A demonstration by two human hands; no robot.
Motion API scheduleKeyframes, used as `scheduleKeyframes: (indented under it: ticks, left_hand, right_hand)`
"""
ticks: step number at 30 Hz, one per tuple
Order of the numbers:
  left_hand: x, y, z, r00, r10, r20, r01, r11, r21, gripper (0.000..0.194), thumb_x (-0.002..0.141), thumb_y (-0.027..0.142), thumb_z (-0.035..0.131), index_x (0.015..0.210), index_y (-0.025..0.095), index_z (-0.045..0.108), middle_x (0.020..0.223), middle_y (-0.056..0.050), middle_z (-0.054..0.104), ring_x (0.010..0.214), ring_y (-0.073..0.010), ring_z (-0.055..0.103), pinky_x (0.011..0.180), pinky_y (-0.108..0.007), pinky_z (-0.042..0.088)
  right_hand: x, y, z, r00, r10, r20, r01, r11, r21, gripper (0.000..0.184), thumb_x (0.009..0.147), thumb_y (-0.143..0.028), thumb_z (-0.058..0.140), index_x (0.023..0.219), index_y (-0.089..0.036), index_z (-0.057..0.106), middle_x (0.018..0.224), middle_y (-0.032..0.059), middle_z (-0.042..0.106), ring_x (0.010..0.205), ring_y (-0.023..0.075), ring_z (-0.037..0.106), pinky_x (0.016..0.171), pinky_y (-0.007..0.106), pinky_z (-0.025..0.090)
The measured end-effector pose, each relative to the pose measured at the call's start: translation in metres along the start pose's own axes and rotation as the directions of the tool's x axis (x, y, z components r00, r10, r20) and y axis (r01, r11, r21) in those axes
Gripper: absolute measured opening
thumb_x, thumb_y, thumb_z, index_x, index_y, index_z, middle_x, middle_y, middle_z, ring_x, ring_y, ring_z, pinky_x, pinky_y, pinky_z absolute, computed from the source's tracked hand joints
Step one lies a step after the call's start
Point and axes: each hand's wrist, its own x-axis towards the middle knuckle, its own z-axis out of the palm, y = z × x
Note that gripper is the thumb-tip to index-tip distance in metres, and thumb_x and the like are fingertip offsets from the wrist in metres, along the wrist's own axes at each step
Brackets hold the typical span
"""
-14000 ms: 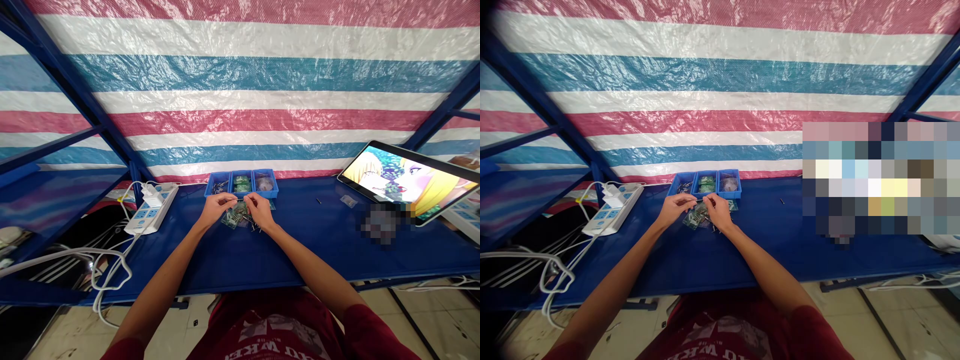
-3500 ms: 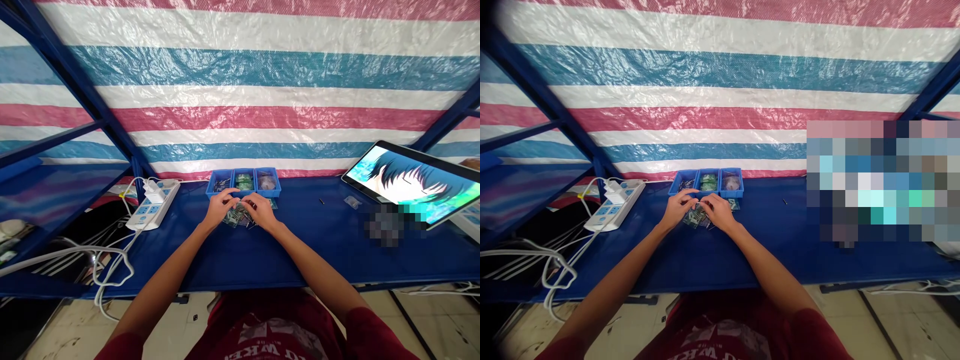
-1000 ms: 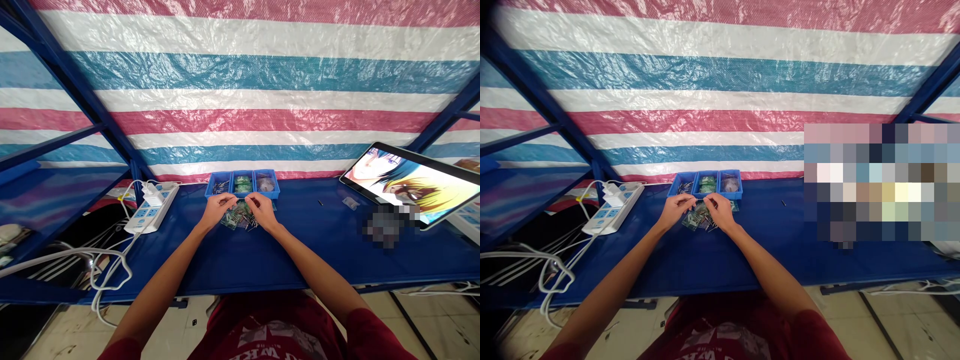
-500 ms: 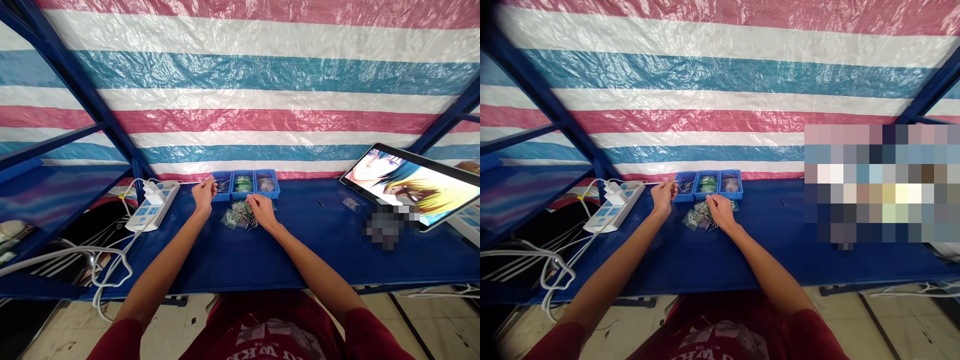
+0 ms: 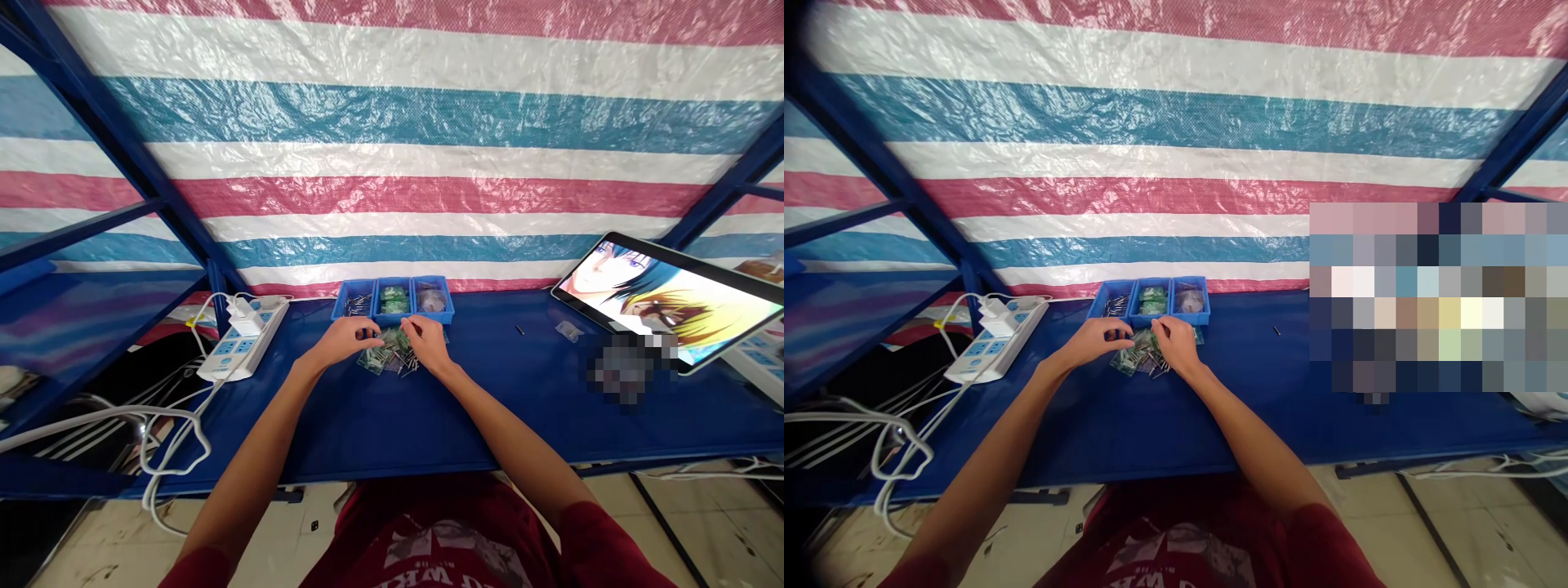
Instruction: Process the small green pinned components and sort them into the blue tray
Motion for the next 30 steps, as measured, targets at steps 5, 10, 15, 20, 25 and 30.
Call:
scheduleKeyframes:
  ticks: [5, 10, 15, 20, 25, 30]
  left_hand:
    - [-0.004, -0.001, -0.007, 0.979, -0.044, 0.201, -0.033, 0.932, 0.362, 0.047, 0.073, 0.055, 0.067, 0.108, 0.023, 0.065, 0.099, -0.004, 0.064, 0.081, -0.02, 0.06, 0.066, -0.025, 0.039]
    - [-0.002, -0.009, 0.004, 0.96, -0.068, 0.273, -0.043, 0.924, 0.381, 0.042, 0.075, 0.046, 0.069, 0.109, 0.023, 0.061, 0.1, -0.004, 0.063, 0.09, -0.0216, 0.06, 0.068, -0.025, 0.039]
    - [0.0, -0.016, 0.006, 0.964, -0.03, 0.265, -0.031, 0.974, 0.224, 0.033, 0.075, 0.044, 0.069, 0.096, 0.02, 0.061, 0.082, -0.002, 0.063, 0.074, -0.0179, 0.059, 0.062, -0.024, 0.038]
    - [0.001, -0.019, 0.006, 0.993, 0.004, 0.121, 0.006, 0.997, -0.082, 0.027, 0.074, 0.044, 0.067, 0.079, 0.018, 0.061, 0.066, 0.001, 0.058, 0.061, -0.0152, 0.056, 0.058, -0.023, 0.04]
    - [0.002, -0.019, 0.007, 0.999, -0.035, -0.042, 0.026, 0.982, -0.188, 0.023, 0.072, 0.041, 0.069, 0.077, 0.019, 0.064, 0.062, 0.001, 0.06, 0.06, -0.0151, 0.056, 0.059, -0.023, 0.042]
    - [0.003, -0.009, 0.005, 0.982, -0.07, -0.176, 0.034, 0.979, -0.199, 0.021, 0.071, 0.038, 0.071, 0.077, 0.019, 0.066, 0.065, 0.0, 0.064, 0.061, -0.0148, 0.058, 0.06, -0.023, 0.044]
  right_hand:
    - [0.001, -0.001, -0.001, 1.0, 0.0, 0.012, 0.0, 1.0, -0.01, 0.038, 0.093, -0.039, 0.042, 0.065, -0.019, 0.058, 0.059, 0.0009, 0.056, 0.054, 0.0143, 0.049, 0.057, 0.026, 0.035]
    - [0.0, 0.0, 0.0, 0.999, -0.001, 0.054, 0.003, 0.999, -0.036, 0.04, 0.093, -0.039, 0.041, 0.064, -0.018, 0.057, 0.058, 0.0005, 0.054, 0.054, 0.0138, 0.048, 0.057, 0.026, 0.034]
    - [0.0, 0.002, 0.001, 0.998, -0.001, 0.068, 0.004, 0.998, -0.055, 0.04, 0.093, -0.039, 0.04, 0.065, -0.018, 0.058, 0.058, 0.0002, 0.054, 0.054, 0.0134, 0.048, 0.057, 0.025, 0.033]
    - [0.001, 0.003, 0.001, 0.998, -0.003, 0.057, 0.007, 0.998, -0.065, 0.041, 0.093, -0.04, 0.04, 0.064, -0.018, 0.058, 0.059, 0.0008, 0.056, 0.054, 0.0138, 0.049, 0.058, 0.026, 0.035]
    - [0.001, 0.003, 0.001, 0.999, -0.004, 0.044, 0.007, 0.998, -0.067, 0.041, 0.093, -0.04, 0.04, 0.064, -0.019, 0.059, 0.059, 0.0006, 0.056, 0.055, 0.014, 0.049, 0.058, 0.026, 0.036]
    - [0.001, 0.002, 0.0, 0.999, -0.008, 0.038, 0.01, 0.998, -0.055, 0.036, 0.092, -0.037, 0.043, 0.068, -0.018, 0.062, 0.063, 0.0013, 0.059, 0.058, 0.0144, 0.051, 0.06, 0.026, 0.038]
